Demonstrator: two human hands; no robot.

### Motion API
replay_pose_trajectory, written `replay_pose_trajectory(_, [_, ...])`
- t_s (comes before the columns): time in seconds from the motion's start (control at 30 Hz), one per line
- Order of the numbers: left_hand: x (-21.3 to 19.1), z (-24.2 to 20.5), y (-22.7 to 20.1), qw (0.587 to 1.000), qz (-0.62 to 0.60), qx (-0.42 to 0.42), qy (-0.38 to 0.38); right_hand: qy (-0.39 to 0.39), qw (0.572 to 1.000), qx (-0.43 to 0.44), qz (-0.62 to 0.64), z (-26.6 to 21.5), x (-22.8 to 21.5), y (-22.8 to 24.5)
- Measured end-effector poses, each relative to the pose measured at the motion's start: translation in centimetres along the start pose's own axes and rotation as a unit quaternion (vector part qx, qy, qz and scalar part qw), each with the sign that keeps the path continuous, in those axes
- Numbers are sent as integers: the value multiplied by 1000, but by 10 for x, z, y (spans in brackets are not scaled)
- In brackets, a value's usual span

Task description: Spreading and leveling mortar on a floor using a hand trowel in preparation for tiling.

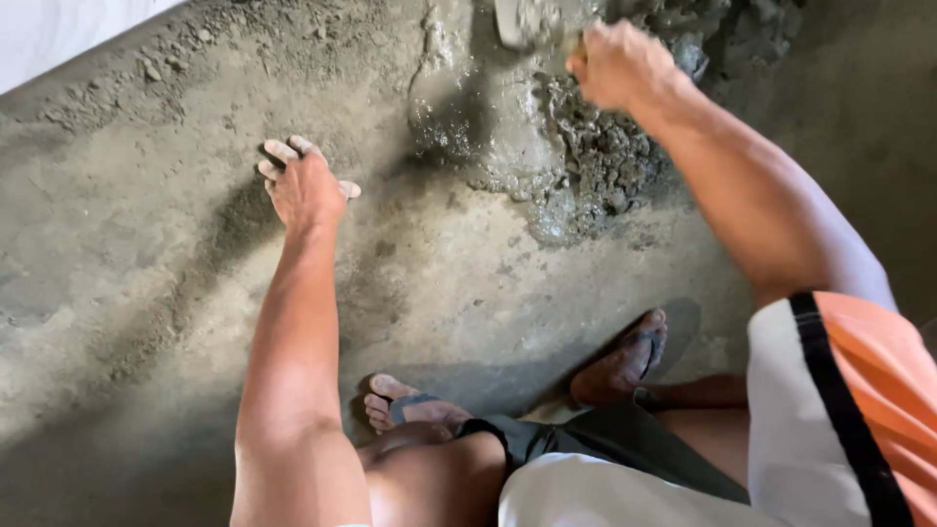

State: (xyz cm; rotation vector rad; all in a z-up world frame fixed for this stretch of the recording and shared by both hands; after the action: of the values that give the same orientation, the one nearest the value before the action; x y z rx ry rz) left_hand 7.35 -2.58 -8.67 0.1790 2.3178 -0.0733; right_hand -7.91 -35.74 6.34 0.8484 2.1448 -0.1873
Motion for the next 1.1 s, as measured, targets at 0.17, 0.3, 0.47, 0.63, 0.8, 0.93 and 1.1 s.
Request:
replay_pose_trajectory(0.17, [1,3,1,1000,3,-19,-1,81,994,2,-75,-39,-1,-6])
replay_pose_trajectory(0.3, [-1,3,1,1000,0,-15,-6,25,983,-35,-179,-30,-31,-12])
replay_pose_trajectory(0.47, [-1,5,1,999,5,0,-46,-42,988,-63,-135,-4,-35,25])
replay_pose_trajectory(0.63, [3,12,2,996,21,10,-90,-49,977,-65,-199,31,19,18])
replay_pose_trajectory(0.8, [-3,-3,0,1000,10,-8,-6,-19,936,-81,-341,-14,34,0])
replay_pose_trajectory(0.93, [-4,-7,2,1000,-2,-9,-2,-18,960,-32,-279,-31,15,-28])
replay_pose_trajectory(1.1, [-2,3,3,999,-2,-3,-38,-71,946,-97,-300,-30,-11,42])
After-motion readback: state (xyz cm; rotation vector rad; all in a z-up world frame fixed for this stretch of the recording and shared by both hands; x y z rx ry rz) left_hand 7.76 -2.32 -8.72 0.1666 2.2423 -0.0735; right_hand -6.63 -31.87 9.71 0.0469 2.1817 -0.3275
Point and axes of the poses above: each hand's wrist, its own z-axis towards the middle knuckle, its own x-axis out of the palm, y = z × x, the point moved 10 cm from there along z, towards the middle knuckle, and after that the axes turned 11 degrees about -x, right-handed, at the moved point
